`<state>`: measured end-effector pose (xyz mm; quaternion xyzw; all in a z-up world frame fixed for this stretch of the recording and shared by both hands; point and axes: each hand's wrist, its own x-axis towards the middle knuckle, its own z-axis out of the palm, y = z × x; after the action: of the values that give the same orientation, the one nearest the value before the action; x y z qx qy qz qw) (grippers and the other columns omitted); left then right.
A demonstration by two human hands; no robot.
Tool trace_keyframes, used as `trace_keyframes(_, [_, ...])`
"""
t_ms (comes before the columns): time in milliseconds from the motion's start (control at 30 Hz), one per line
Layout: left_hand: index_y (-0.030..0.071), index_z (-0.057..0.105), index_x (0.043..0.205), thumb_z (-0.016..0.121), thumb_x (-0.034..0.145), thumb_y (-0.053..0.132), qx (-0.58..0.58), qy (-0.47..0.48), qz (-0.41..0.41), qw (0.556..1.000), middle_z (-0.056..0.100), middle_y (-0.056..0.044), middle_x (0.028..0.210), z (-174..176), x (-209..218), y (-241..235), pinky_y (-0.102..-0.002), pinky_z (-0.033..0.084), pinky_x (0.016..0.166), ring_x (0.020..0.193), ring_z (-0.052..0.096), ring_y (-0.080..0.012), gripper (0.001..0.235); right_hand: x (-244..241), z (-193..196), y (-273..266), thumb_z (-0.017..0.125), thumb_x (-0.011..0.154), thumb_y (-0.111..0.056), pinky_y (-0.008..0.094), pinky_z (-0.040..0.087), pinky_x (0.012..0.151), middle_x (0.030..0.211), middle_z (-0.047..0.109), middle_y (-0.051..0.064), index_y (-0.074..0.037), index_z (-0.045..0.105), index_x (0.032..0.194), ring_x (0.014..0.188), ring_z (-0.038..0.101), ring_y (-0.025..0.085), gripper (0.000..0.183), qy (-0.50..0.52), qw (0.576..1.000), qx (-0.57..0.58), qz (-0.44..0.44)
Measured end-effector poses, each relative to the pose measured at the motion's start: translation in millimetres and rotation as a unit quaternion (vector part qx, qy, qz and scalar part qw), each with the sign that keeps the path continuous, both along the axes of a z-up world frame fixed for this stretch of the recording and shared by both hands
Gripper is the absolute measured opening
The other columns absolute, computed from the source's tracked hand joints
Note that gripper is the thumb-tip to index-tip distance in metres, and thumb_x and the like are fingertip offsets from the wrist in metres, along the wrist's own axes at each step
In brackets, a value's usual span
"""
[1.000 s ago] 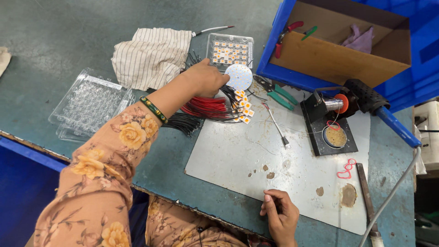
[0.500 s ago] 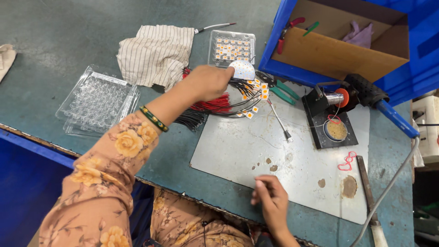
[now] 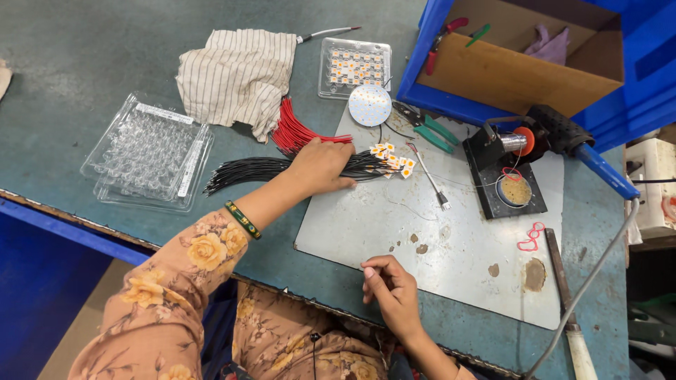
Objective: The person uses a soldering iron to attach black wires to small square LED modules on a workbench. They repeatedly pick up wires, position them on the LED contacts, apply solder, and place the finished units aside. The person also gathers and stacks the completed LED modules at the end.
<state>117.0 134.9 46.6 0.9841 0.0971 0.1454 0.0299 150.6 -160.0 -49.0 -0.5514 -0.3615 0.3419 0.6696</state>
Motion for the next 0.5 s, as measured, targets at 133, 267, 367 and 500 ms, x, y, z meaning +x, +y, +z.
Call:
trace_keyframes(133, [0.007, 0.064, 0.106, 0.084, 0.071, 0.041, 0.012, -0.019, -0.019, 1.000, 0.072, -0.011, 0.090, -2.5, 2.8, -0.2, -0.047, 0.045, 0.079, 0.092, 0.069, -0.0312, 0.053, -0.9, -2.8, 0.3, 0.062, 0.100, -0.012, 0.022, 0.050, 0.055, 0.073, 0.063, 0.003, -0.001, 0.067, 0.107, 0.059, 0.060, 0.010, 0.014, -0.005, 1.000, -0.010, -0.006])
trace_keyframes(267, [0.008, 0.069, 0.101, 0.081, 0.075, 0.031, 0.014, -0.008, -0.020, 1.000, 0.073, -0.010, 0.088, -8.3, 7.6, 2.1, -0.046, 0.045, 0.079, 0.090, 0.070, -0.0301, 0.037, -4.2, -3.9, 1.7, 0.063, 0.099, -0.013, 0.022, 0.050, 0.053, 0.071, 0.065, 0.003, -0.002, 0.068, 0.105, 0.057, 0.062, 0.009, 0.013, -0.055, 0.998, -0.027, -0.016])
trace_keyframes(367, [0.007, 0.070, 0.089, 0.079, 0.078, 0.027, 0.033, 0.017, -0.012, 0.999, 0.073, -0.010, 0.083, -12.1, 12.4, 3.8, -0.045, 0.046, 0.079, 0.087, 0.070, -0.0294, 0.024, -5.6, -3.3, 1.4, 0.063, 0.098, -0.013, 0.021, 0.050, 0.053, 0.070, 0.066, 0.003, -0.002, 0.069, 0.104, 0.056, 0.063, 0.009, 0.013, -0.094, 0.995, -0.024, -0.017])
trace_keyframes(500, [0.008, 0.070, 0.081, 0.080, 0.073, 0.027, 0.053, 0.017, -0.012, 0.998, 0.072, -0.010, 0.076, -16.4, 20.6, 5.0, -0.045, 0.046, 0.075, 0.078, 0.070, -0.0297, 0.022, -5.1, -1.8, 1.2, 0.063, 0.099, -0.013, 0.021, 0.049, 0.053, 0.070, 0.065, 0.003, -0.002, 0.069, 0.105, 0.056, 0.062, 0.008, 0.014, -0.085, 0.996, -0.014, -0.019])
